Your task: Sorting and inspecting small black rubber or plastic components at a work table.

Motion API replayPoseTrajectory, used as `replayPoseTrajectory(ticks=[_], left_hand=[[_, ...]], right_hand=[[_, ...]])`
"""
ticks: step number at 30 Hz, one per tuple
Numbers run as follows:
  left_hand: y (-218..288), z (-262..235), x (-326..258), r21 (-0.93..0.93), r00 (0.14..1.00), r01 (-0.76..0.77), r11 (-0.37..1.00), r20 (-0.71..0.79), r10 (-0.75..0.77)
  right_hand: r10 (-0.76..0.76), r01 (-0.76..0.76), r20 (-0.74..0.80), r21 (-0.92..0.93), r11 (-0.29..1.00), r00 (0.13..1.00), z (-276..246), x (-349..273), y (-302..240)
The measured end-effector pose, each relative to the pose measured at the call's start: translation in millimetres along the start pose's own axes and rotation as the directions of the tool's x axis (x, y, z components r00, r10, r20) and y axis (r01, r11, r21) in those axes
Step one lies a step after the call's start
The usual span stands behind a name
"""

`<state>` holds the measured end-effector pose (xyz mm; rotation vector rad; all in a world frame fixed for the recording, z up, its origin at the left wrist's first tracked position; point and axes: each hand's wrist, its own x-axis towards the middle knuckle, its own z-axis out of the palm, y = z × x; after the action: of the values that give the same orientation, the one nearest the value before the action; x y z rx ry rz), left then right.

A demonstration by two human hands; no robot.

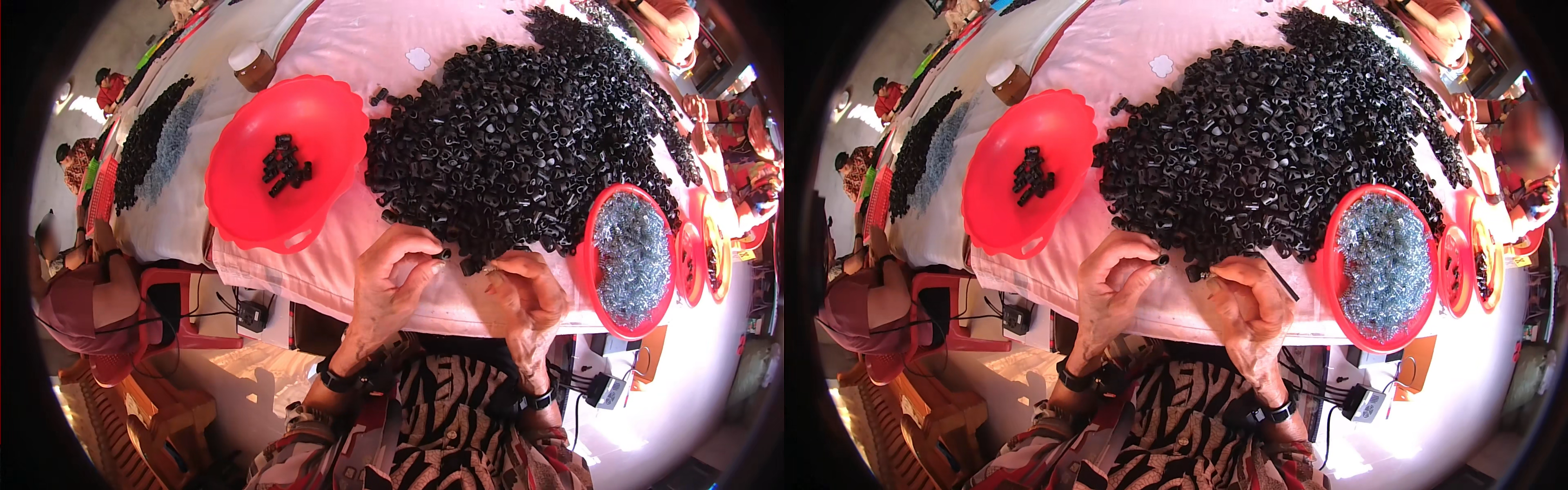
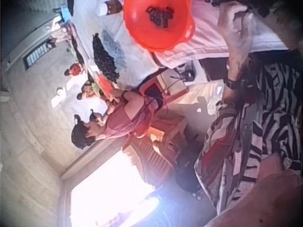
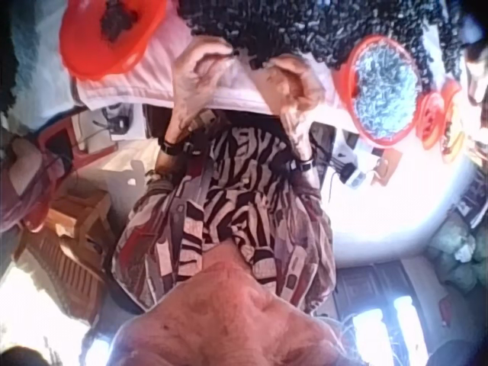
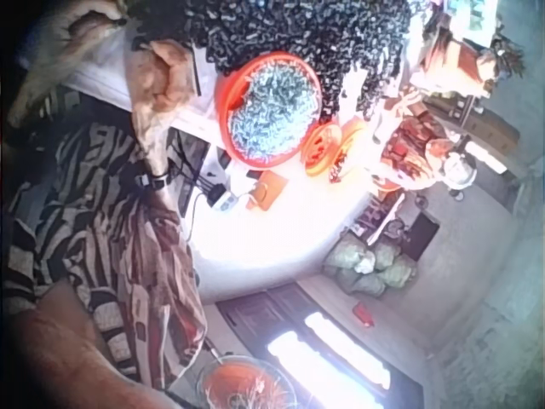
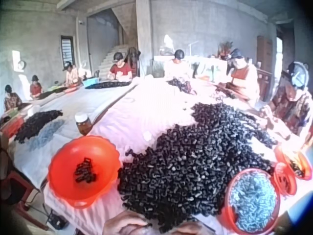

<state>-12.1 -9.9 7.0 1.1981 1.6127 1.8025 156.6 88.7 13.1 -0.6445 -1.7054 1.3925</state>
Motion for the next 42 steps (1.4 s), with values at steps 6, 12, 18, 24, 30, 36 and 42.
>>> replayPoseTrajectory(ticks=[6,12,18,24,30,36,42], left_hand=[[5.2,0.7,-2.0,-0.257,0.991,0.129,0.958,0.070,-0.115],[5.3,0.9,-3.2,-0.234,0.984,0.131,0.963,0.147,-0.098],[4.7,-1.3,-2.8,-0.174,0.978,0.136,0.975,0.180,-0.104],[4.6,-0.9,-4.1,-0.243,0.979,0.147,0.959,0.177,-0.105],[3.4,0.8,-6.9,-0.495,0.953,0.287,0.820,0.231,-0.194],[-0.9,-0.4,-7.8,-0.509,0.952,0.296,0.808,0.223,-0.208],[4.5,-3.8,-8.1,-0.506,0.976,0.218,0.835,0.092,-0.199]], right_hand=[[-0.060,0.060,0.016,0.016,0.998,0.998,10.2,8.9,-7.1],[-0.101,0.104,0.066,-0.043,0.994,0.993,15.6,13.0,-9.4],[-0.206,0.233,0.128,-0.260,0.937,0.970,16.7,14.5,-16.5],[-0.194,0.218,0.130,-0.205,0.954,0.972,19.9,14.8,-21.2],[-0.218,0.242,0.145,-0.176,0.954,0.965,19.7,13.8,-18.9],[-0.233,0.259,0.146,-0.193,0.946,0.961,18.4,14.7,-20.3],[-0.282,0.296,0.091,-0.268,0.917,0.955,18.1,14.7,-22.2]])
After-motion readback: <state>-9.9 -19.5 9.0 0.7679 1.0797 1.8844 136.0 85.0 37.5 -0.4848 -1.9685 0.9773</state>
